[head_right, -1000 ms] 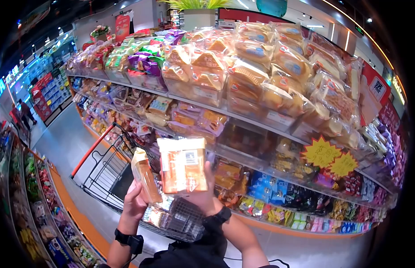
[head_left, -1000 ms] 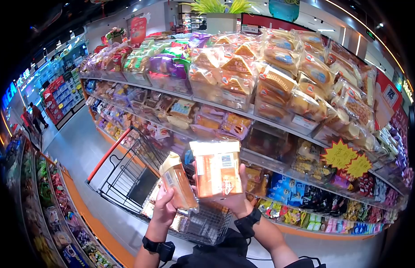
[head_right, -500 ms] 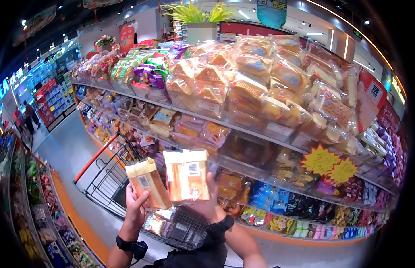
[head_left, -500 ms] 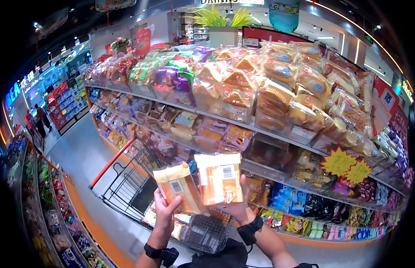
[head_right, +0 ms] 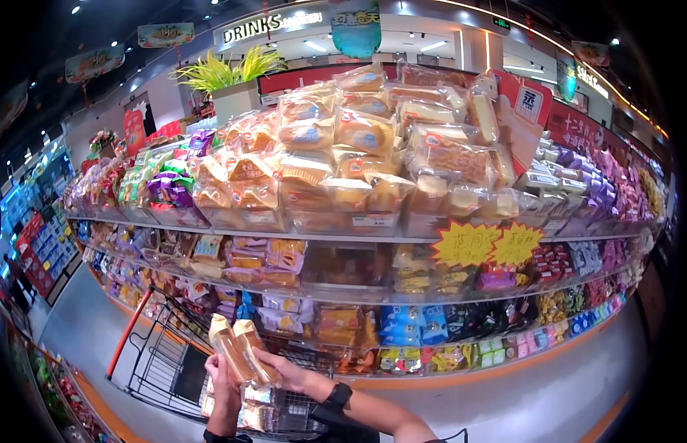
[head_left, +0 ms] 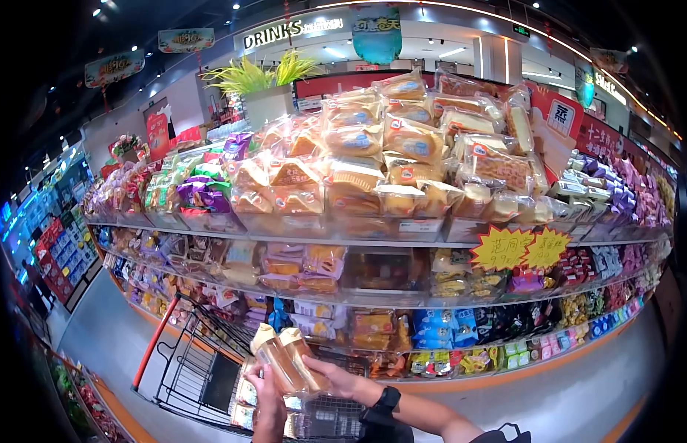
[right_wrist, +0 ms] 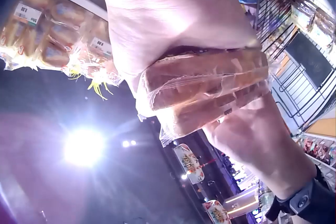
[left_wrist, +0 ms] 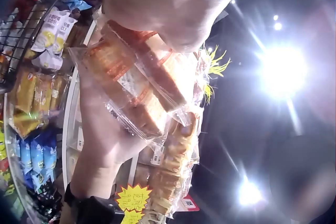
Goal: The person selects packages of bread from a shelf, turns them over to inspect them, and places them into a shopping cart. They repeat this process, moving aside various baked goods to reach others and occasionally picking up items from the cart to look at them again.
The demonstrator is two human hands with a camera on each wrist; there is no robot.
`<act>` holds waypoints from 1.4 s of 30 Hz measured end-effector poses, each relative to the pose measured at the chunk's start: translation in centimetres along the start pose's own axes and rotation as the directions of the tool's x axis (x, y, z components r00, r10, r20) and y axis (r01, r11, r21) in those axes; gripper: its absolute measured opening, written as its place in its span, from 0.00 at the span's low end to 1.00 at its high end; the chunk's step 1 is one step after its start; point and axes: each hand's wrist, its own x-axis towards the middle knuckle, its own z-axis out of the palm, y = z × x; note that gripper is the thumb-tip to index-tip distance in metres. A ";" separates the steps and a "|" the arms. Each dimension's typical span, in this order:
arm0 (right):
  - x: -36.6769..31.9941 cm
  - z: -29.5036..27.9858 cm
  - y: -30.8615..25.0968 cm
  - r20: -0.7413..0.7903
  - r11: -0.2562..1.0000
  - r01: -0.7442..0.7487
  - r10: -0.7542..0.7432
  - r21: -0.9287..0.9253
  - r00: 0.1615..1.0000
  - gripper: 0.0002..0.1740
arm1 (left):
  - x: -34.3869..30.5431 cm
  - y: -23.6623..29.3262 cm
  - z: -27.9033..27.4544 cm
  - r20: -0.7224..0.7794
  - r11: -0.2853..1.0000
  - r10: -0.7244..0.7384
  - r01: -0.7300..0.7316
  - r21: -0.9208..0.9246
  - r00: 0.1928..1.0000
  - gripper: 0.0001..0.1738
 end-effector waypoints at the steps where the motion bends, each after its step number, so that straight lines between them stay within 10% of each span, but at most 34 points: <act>1: 0.1 -0.1 0.2 -0.006 1.000 0.000 0.000 -0.016 1.000 0.30 | 0.3 -0.4 -0.6 -0.003 0.995 0.006 -0.006 0.100 1.000 0.19; 8: 1.6 -3.3 1.3 0.029 0.928 0.003 0.008 -0.372 1.000 0.45 | 0.4 -1.5 -2.8 0.177 0.923 -0.298 0.236 0.304 0.938 0.31; 13: 4.0 -4.6 3.3 0.021 0.352 0.123 -0.280 -0.928 0.960 0.68 | 2.0 -3.6 -3.9 0.300 0.965 -0.237 0.188 0.183 0.924 0.34; 18: 1.6 -2.0 0.6 -0.162 0.058 -0.156 -0.111 -0.986 0.981 0.66 | 1.8 -3.7 -3.5 0.092 0.867 -0.375 0.314 0.386 0.922 0.28; 24: 0.5 -3.2 2.7 0.205 -0.423 -0.004 -0.448 -0.906 0.870 0.54 | 2.3 -5.3 -0.6 -0.027 0.914 -0.325 0.321 0.249 0.945 0.31; 26: 0.5 -3.9 0.3 0.215 -0.393 0.119 -0.211 -0.912 0.953 0.63 | 2.0 -5.5 -0.4 -0.081 0.917 -0.323 0.333 0.219 0.943 0.32; 32: 3.3 -9.2 -1.3 0.011 -0.058 -0.008 -0.318 -0.998 0.948 0.58 | 1.2 -4.8 -0.3 -0.224 0.914 -0.340 0.377 0.148 0.913 0.33; 34: 5.3 -12.8 -0.5 -0.090 0.219 -0.005 -0.381 -0.976 0.920 0.55 | 1.5 -5.6 -2.0 0.043 0.920 -0.362 0.364 -0.148 0.931 0.29; 37: 4.4 -13.6 -1.8 -0.032 0.668 -0.079 0.083 -0.740 0.996 0.51 | 0.7 -5.2 -1.9 -0.097 0.947 -0.319 0.322 0.017 0.943 0.31; 42: 5.3 -14.7 0.5 0.096 0.570 0.015 0.112 -0.822 0.989 0.51 | 0.1 -7.7 -5.9 -0.232 0.952 -0.263 0.291 0.092 0.936 0.36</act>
